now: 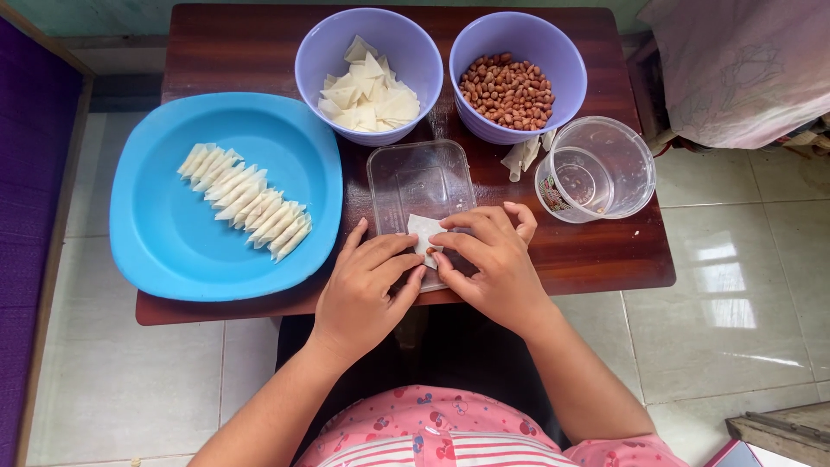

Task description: Wrapping individual peanuts in small square wrappers and rolling them into snacks.

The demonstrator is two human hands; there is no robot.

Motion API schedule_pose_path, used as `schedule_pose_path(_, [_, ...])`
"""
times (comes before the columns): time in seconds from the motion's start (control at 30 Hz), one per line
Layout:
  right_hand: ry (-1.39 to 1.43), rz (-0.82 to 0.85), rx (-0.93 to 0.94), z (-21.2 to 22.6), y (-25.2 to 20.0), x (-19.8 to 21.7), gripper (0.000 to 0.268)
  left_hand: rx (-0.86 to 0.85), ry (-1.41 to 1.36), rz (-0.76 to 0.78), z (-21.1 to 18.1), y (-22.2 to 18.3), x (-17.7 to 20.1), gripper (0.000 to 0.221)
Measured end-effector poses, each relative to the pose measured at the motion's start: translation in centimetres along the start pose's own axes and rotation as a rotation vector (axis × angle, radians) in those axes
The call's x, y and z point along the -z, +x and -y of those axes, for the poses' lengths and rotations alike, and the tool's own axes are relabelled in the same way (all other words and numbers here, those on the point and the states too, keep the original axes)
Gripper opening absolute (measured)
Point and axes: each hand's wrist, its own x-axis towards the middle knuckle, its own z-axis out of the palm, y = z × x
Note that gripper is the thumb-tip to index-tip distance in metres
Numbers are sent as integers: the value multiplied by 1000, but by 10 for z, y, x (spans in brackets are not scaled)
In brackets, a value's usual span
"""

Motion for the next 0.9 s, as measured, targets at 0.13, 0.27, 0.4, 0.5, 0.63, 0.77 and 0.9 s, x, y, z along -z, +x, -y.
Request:
schedule_pose_path(0.13, [35, -13, 1, -2, 0, 2, 11, 24, -12, 16, 1, 0, 0, 8])
schedule_pose_path(0.27, [63, 10, 1, -2, -3, 1, 9, 50, -35, 3, 2, -2, 0, 8])
schedule_pose_path(0.4, [80, 21, -2, -2, -3, 0, 8, 50, -41, 14, 0, 0, 2, 6])
schedule_pose_path(0.5, [86, 17, 3, -2, -2, -1, 7, 50, -54, 26, 0, 0, 3, 6])
schedule_pose_path(0.63, [95, 30, 2, -1, -3, -1, 6, 69, -37, -9, 1, -1, 1, 8])
schedule_pose_path(0.77, [78, 28, 27, 0, -3, 1, 8, 71, -32, -10, -1, 1, 1, 8])
schedule_pose_path(0.9, [45, 21, 52, 2, -3, 2, 12, 84, -47, -13, -1, 1, 1, 10])
